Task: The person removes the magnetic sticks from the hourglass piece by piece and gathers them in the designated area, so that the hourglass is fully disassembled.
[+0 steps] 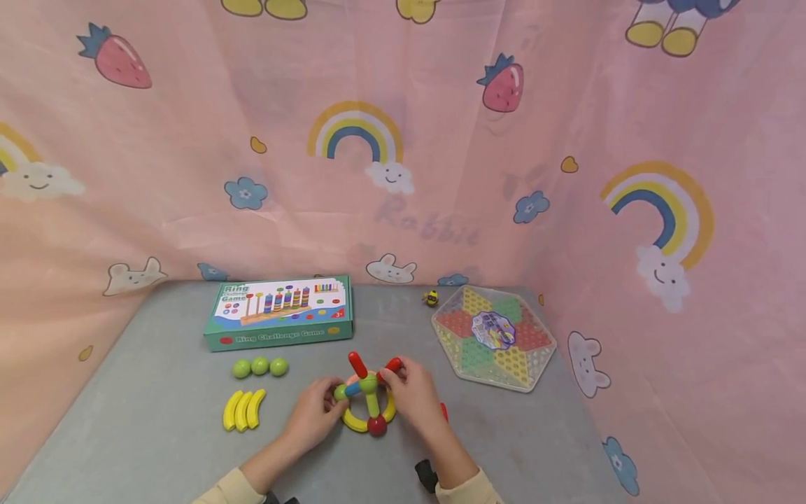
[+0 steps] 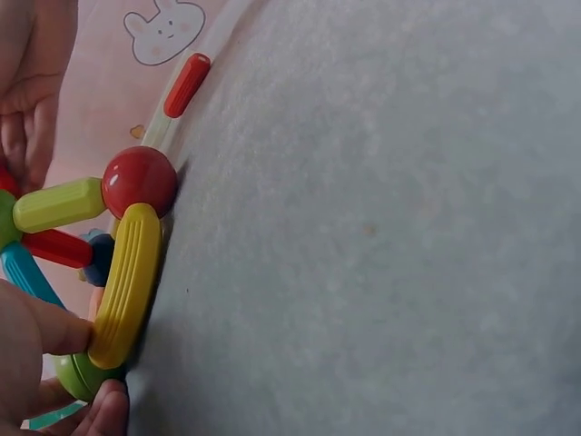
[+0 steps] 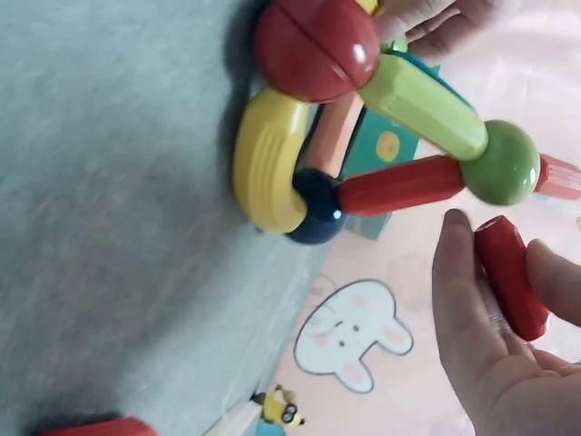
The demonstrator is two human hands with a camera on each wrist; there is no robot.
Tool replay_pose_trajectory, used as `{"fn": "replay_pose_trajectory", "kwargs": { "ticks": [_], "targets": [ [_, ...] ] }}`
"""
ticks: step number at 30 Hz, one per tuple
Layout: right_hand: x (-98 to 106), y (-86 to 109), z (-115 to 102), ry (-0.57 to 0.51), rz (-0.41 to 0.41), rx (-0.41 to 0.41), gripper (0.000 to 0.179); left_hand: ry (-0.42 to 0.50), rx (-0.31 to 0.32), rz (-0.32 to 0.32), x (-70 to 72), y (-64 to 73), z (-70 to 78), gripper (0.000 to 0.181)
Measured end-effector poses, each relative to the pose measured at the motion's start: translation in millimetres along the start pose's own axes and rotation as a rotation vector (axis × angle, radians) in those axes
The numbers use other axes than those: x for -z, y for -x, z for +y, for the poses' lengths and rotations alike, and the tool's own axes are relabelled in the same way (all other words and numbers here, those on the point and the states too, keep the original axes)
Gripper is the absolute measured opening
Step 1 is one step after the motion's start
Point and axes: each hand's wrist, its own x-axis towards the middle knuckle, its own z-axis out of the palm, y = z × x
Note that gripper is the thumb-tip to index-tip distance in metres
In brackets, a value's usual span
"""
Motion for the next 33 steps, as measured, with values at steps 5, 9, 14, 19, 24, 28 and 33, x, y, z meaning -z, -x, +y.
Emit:
{"fn": "replay_pose_trajectory", "kwargs": {
  "ticks": [5, 9, 14, 19, 24, 28, 33],
  "targets": [
    [9, 2.3, 10, -0.024, 0.016, -0.002, 0.022, -0.021, 0.039, 0.002, -3.9, 0.3, 4.0, 0.063],
    [21, 5.4, 18, -0.100, 0.012, -0.021, 0.037, -0.030, 0.047, 0.022, -6.7, 1.0, 5.9, 0.069],
    [40, 9.6, 29, -0.116, 0.069, -0.063, 0.042, -0.022, 0.017, 0.083, -7.2, -0.5, 6.5, 0.056],
    [56, 13.5, 44, -0.038, 0.133, -0.073, 0.038, 0.005, 0.083, 0.071, -10.4, 2.6, 14.1, 0.067],
    [68, 16.7, 61, 0.107, 0.156, -0.067, 0.041, -0.019, 0.152, -0.003, -17.8, 5.9, 24.8, 0.101],
    [75, 17.8, 75, 0.184, 0.130, -0.111, 0.042, -0.044, 0.130, -0.020, -22.4, 5.2, 25.4, 0.103],
    [81, 17.1, 86, 0.251, 0.092, -0.155, 0.033, 0.015, 0.071, -0.056, -19.8, 3.4, 21.1, 0.088]
  ]
}}
